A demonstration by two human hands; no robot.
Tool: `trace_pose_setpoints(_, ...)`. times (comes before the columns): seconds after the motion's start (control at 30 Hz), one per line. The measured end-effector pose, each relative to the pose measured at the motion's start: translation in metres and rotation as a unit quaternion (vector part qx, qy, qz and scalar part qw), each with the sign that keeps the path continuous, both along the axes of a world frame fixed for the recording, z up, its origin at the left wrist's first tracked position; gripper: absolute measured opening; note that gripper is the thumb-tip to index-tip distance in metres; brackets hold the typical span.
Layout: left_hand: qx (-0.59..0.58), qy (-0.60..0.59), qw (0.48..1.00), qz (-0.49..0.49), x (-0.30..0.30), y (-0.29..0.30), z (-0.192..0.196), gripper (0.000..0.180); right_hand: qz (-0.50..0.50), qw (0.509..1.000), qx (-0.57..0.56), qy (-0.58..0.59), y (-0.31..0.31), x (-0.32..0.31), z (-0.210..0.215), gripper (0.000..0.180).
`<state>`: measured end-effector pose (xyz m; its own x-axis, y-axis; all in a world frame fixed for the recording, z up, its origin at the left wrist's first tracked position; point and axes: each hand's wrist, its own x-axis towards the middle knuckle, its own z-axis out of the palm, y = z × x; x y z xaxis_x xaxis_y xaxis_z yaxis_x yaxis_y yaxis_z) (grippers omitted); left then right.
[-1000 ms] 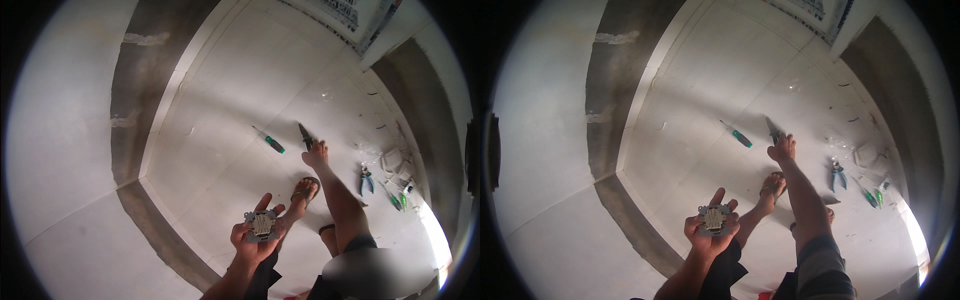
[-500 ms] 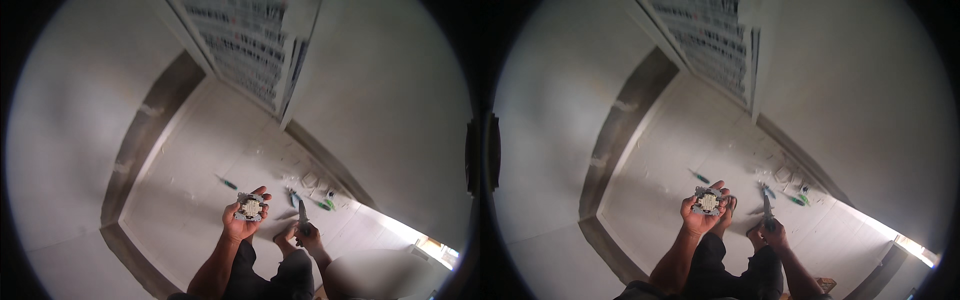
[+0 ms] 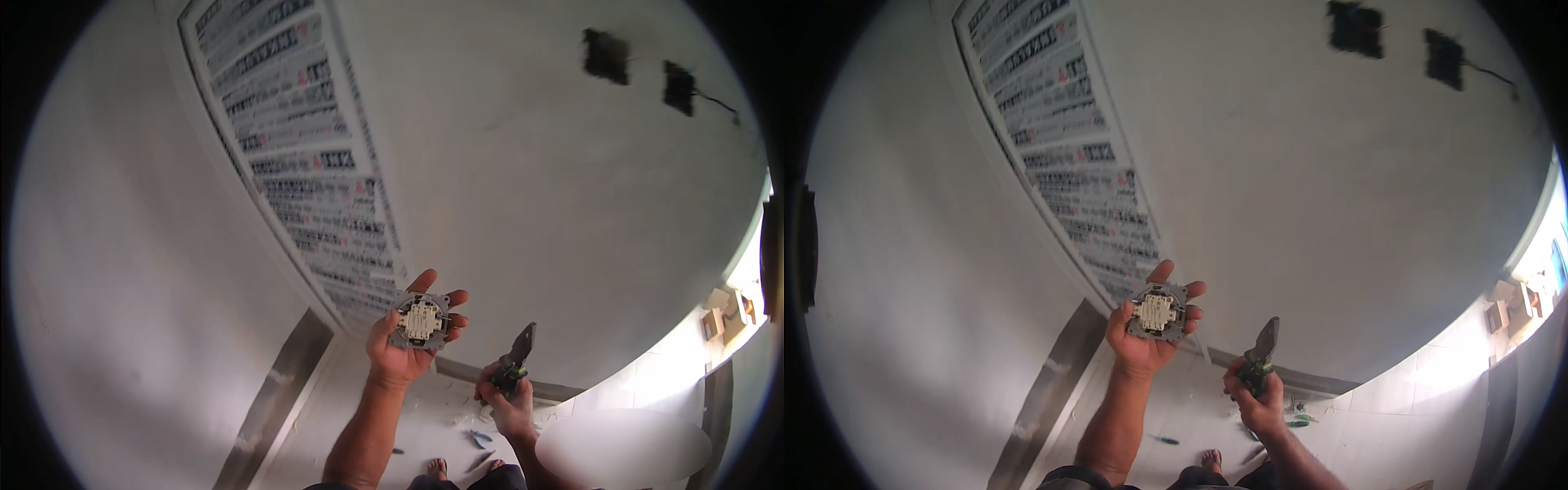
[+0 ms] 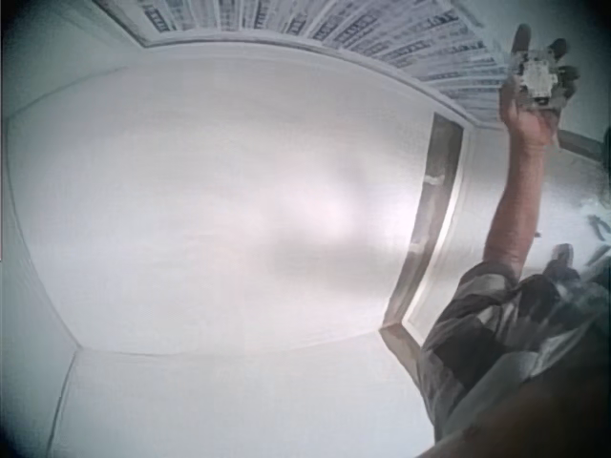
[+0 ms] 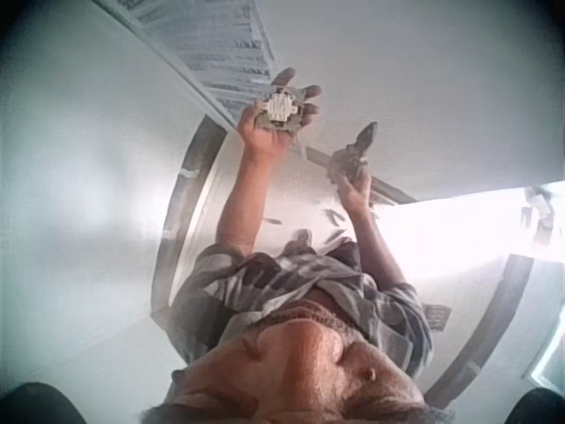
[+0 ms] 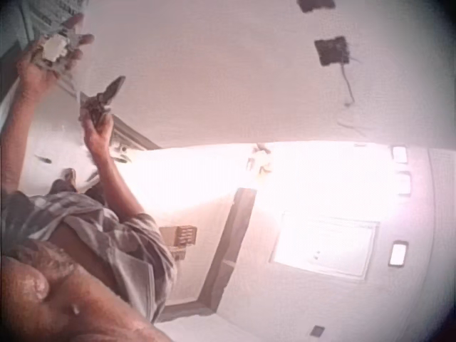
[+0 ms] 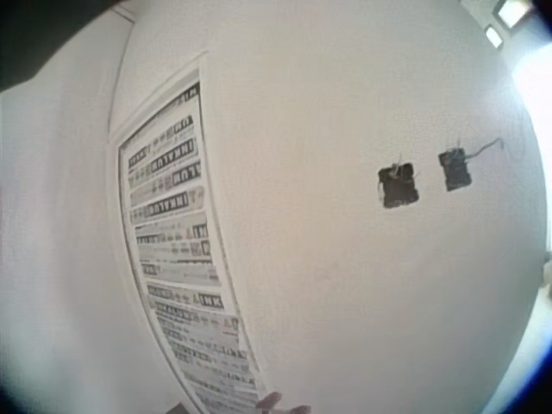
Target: The person strips and connects wires to two wall-mounted electrical boxes using pliers and a screwdriver. They then attach a switch plate to one of the boxes and secure it with screws.
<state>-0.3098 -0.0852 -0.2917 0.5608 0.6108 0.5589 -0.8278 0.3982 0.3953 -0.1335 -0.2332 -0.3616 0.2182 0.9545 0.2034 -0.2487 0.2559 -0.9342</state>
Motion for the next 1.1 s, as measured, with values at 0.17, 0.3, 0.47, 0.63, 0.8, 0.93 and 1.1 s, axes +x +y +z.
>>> trace_pose_setpoints(0.17,0.088,0.149,0.984,0.041,0.047,0.016,0.089,0.081,-0.087,0.976,0.188,-0.074,0.041,0.042,0.065,0.022)
trace_pose_setpoints(0.3,0.124,0.233,0.964,0.019,0.062,0.019,0.132,0.083,-0.116,0.944,0.282,-0.126,0.055,0.074,0.112,0.031)
trace_pose_setpoints(0.47,0.144,0.319,0.937,-0.01,0.094,0.015,0.175,0.085,-0.148,0.849,0.405,-0.304,0.072,0.132,0.162,0.049)
trace_pose_setpoints(0.63,0.216,0.443,0.87,-0.014,0.127,-0.002,0.219,0.085,-0.079,0.786,0.488,-0.371,0.078,0.171,0.195,0.06)
trace_pose_setpoints(0.8,0.265,0.512,0.817,0.015,0.157,-0.019,0.24,0.082,-0.049,0.773,0.534,-0.34,0.087,0.184,0.197,0.062)
trace_pose_setpoints(0.93,0.272,0.521,0.809,0.025,0.176,-0.029,0.25,0.083,-0.066,0.768,0.553,-0.316,0.083,0.197,0.202,0.056)
trace_pose_setpoints(1.1,0.271,0.517,0.812,0.001,0.191,-0.032,0.257,0.098,-0.105,0.763,0.563,-0.3,0.074,0.209,0.212,0.051)
